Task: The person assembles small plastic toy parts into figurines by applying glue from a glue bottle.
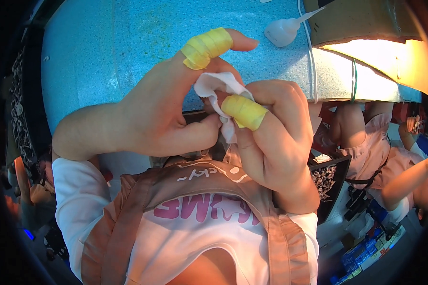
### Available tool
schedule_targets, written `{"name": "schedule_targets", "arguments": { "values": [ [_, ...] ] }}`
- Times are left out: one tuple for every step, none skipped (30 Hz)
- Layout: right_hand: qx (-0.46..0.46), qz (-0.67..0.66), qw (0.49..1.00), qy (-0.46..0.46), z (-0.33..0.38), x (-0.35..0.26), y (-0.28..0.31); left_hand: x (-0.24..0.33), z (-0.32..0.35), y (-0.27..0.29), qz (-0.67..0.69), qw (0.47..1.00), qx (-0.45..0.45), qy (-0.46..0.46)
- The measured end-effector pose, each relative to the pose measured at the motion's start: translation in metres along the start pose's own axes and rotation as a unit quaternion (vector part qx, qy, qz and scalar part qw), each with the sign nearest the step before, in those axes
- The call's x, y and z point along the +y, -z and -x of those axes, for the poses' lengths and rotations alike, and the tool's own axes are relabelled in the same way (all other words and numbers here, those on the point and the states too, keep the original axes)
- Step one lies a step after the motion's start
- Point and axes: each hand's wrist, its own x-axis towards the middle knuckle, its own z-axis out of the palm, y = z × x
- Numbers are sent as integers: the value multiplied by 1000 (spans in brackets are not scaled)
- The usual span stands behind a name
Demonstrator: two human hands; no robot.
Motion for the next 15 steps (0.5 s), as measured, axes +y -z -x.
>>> {"name": "schedule_targets", "arguments": {
  "values": [
    [-9,30,999,19,-2,-1,2,0,0,1,-22,1000,-6,-11],
    [-9,30,999,19,-2,-1,4,0,0,1,-21,1000,-7,-11],
    [-1,41,999,-6,-2,-1,5,1,-1,3,-1,1000,-13,25],
    [7,51,998,-32,-1,-1,6,2,-1,3,19,998,-19,62],
    [21,44,996,-69,4,1,9,3,-2,3,18,998,-18,61],
    [21,45,996,-67,8,-1,8,3,-3,2,83,991,-1,109],
    [104,-115,975,-160,12,-2,6,4,-4,1,148,976,15,157],
    [181,-271,912,-248,15,-5,5,-1,-3,-1,149,976,17,157],
    [186,-293,903,-255,14,-10,5,-9,-1,-4,176,970,20,166],
    [184,-293,903,-255,15,-11,3,-14,1,-7,203,963,24,174],
    [189,-293,905,-243,14,-10,2,-10,-2,-4,205,963,22,174],
    [195,-293,907,-231,14,-9,2,-4,-4,0,237,948,-22,210],
    [195,-291,907,-234,15,-9,4,1,-6,4,268,929,-66,246],
    [183,-313,902,-236,16,-9,6,6,-8,6,270,929,-65,246],
    [170,-334,896,-239,16,-9,7,10,-9,8,247,930,-74,263]
  ]
}}
